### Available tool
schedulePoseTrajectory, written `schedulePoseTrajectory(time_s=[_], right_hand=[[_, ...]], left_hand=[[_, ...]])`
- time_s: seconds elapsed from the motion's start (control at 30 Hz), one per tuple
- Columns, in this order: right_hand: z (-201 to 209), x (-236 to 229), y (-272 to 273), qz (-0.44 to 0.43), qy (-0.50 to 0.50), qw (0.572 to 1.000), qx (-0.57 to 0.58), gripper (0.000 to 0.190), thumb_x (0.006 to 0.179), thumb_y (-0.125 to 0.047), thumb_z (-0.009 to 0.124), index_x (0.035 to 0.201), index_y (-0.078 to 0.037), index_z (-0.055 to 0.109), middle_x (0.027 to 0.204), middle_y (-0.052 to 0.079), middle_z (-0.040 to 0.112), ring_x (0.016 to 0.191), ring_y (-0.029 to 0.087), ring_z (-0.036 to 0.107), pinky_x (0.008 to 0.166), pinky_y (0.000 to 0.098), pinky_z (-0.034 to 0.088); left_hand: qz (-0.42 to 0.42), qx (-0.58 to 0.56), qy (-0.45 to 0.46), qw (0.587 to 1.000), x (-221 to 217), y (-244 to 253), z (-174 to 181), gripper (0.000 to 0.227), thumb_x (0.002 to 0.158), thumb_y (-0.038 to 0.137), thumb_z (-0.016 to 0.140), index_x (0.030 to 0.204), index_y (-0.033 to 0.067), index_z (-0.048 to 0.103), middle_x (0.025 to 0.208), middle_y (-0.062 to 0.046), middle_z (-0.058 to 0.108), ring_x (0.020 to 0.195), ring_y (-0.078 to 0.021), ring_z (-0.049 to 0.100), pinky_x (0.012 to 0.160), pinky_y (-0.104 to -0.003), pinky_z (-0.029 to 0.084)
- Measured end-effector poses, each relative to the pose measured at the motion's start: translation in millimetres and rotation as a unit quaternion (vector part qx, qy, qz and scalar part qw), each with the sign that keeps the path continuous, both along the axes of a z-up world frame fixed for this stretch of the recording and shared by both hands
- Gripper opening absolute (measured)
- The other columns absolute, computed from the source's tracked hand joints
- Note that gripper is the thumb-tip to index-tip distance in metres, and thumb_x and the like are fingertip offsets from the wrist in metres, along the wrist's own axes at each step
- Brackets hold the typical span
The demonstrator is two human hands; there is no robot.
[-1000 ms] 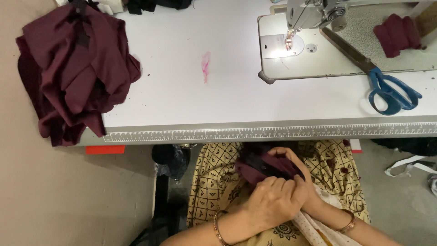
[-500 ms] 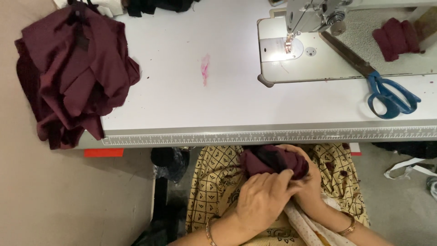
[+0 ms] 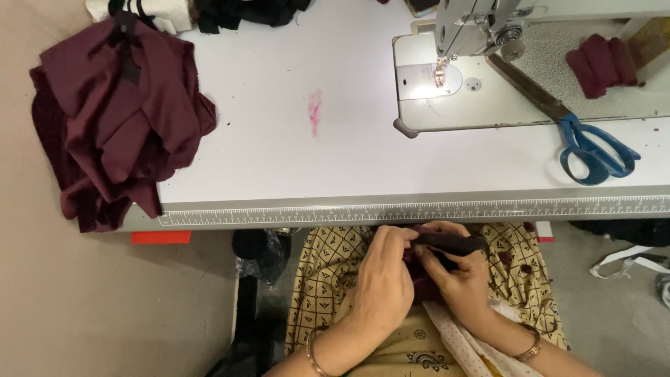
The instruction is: Assembling a fabric cover onto a crescent-shaped foam insert at a sewing workstation.
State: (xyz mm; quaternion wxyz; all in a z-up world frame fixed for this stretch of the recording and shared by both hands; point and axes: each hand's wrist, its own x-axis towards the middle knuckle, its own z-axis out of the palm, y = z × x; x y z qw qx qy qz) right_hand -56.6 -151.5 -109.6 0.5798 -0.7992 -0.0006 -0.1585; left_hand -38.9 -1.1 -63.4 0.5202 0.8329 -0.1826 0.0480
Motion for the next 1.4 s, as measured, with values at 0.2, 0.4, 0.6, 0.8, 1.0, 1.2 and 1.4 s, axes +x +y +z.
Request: schedulePoseTrajectory(time_s=[0.2, 0.4, 0.6, 0.8, 1.0, 1.2, 1.4], right_hand=[[-20, -5, -13, 0.022, 0.0, 1.0, -0.002, 0.025, 0.081, 0.004, 0.069, 0.105, 0.0, 0.071, 0.124, 0.01, 0.065, 0.114, 0.02, 0.065, 0.098, 0.0323, 0.053], [-17, -11, -18, 0.062, 0.054, 0.984, 0.157, 0.033, 0.091, 0.004, 0.055, 0.123, 0.001, 0.052, 0.119, 0.011, 0.061, 0.115, 0.02, 0.06, 0.106, 0.0362, 0.05], [-20, -17, -27, 0.09, 0.074, 0.989, 0.088, 0.021, 0.097, -0.002, 0.042, 0.118, -0.001, 0.049, 0.112, 0.009, 0.057, 0.112, 0.019, 0.057, 0.104, 0.0304, 0.043], [-35, -17, -32, 0.109, 0.06, 0.988, 0.095, 0.019, 0.099, -0.001, 0.044, 0.118, -0.002, 0.048, 0.111, 0.01, 0.055, 0.11, 0.018, 0.057, 0.104, 0.0292, 0.044], [-267, -105, -131, 0.152, 0.154, 0.976, 0.028, 0.015, 0.102, -0.004, 0.045, 0.116, -0.003, 0.05, 0.107, 0.006, 0.054, 0.102, 0.014, 0.055, 0.094, 0.0258, 0.047], [-317, -120, -152, 0.198, 0.265, 0.942, -0.052, 0.011, 0.105, -0.007, 0.046, 0.112, -0.004, 0.053, 0.102, 0.001, 0.053, 0.092, 0.008, 0.053, 0.082, 0.0218, 0.052], [-186, -44, -92, 0.175, 0.128, 0.948, 0.231, 0.014, 0.097, 0.001, 0.043, 0.109, -0.003, 0.051, 0.103, 0.005, 0.051, 0.097, 0.012, 0.052, 0.097, 0.0236, 0.048]], left_hand=[[-0.023, 0.063, -0.111, 0.992, 5, -8, 10, 0.021, 0.091, 0.007, 0.068, 0.109, -0.0056, 0.068, 0.086, -0.014, 0.061, 0.071, -0.0291, 0.066, 0.06, -0.04, 0.055], [-0.04, 0.19, -0.347, 0.917, -11, -15, 1, 0.017, 0.095, 0.004, 0.066, 0.104, -0.0096, 0.072, 0.074, -0.004, 0.054, 0.061, -0.0133, 0.055, 0.05, -0.027, 0.045], [-0.061, 0.191, -0.398, 0.895, -20, -17, 8, 0.005, 0.099, -0.003, 0.07, 0.102, -0.0075, 0.071, 0.075, 0.0, 0.045, 0.064, -0.0119, 0.051, 0.053, -0.025, 0.041], [-0.079, 0.198, -0.393, 0.894, -24, -16, 5, 0.006, 0.099, -0.004, 0.071, 0.102, -0.0088, 0.071, 0.076, 0.0, 0.045, 0.065, -0.0117, 0.051, 0.053, -0.024, 0.04], [-0.089, 0.164, -0.389, 0.902, -29, -19, -4, 0.004, 0.096, -0.004, 0.071, 0.098, -0.0066, 0.071, 0.077, -0.002, 0.045, 0.069, -0.0141, 0.053, 0.056, -0.026, 0.046], [-0.068, 0.18, -0.422, 0.886, -28, -21, 3, 0.003, 0.1, -0.006, 0.075, 0.1, -0.0047, 0.073, 0.077, 0.001, 0.043, 0.067, -0.0113, 0.05, 0.054, -0.024, 0.042], [-0.06, 0.199, -0.423, 0.882, -33, -23, 1, 0.005, 0.104, -0.001, 0.075, 0.106, -0.005, 0.074, 0.075, 0.003, 0.04, 0.065, -0.0078, 0.046, 0.053, -0.021, 0.042]])
